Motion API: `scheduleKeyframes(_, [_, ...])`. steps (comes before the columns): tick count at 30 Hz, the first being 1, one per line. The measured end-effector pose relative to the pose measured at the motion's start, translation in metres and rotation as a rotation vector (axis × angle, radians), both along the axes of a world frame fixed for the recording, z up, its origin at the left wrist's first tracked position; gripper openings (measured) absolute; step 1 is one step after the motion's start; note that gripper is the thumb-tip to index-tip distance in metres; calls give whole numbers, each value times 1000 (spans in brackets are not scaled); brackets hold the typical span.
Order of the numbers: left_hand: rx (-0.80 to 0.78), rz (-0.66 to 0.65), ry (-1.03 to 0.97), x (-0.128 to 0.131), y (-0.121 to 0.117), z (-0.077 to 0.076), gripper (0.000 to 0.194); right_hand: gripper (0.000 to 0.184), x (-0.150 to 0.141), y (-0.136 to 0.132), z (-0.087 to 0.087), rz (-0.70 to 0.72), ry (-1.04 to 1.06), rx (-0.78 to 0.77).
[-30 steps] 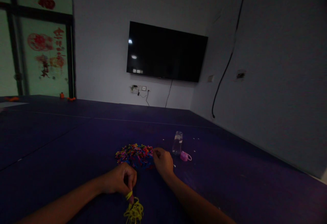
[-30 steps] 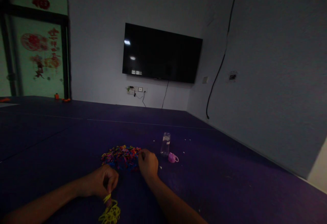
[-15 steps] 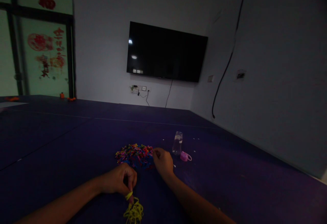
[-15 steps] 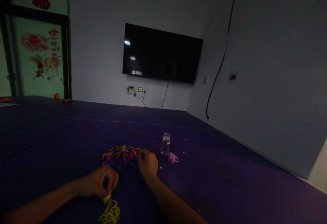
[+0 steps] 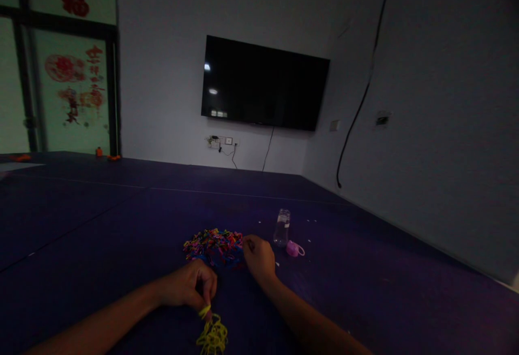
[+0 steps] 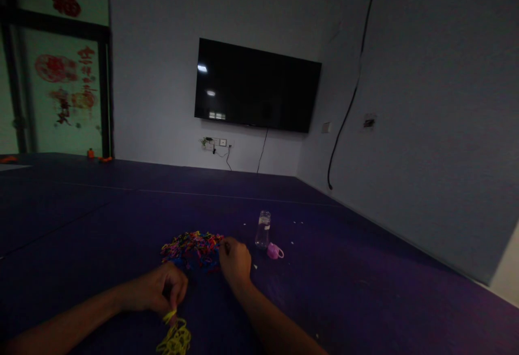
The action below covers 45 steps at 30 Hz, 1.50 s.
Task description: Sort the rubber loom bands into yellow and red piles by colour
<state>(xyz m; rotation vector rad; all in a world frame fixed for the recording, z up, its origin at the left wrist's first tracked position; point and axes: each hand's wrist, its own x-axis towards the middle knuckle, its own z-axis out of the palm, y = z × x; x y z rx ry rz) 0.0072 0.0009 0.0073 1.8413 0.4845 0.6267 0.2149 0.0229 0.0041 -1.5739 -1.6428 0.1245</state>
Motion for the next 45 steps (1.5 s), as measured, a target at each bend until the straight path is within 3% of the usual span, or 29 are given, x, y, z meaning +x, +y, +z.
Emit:
scheduleKeyframes(14, [-28,-28,0,-3,5,-6,20,23,1,1,-2,12,14,21])
scheduleKeyframes(24, [-20,7,69,-2,6,-4,35,22,1,1,-2,18,-5,27])
scheduleKeyframes(45, [46,-115,107,-1,4,6,21,25,0,0,1,22,-12,2])
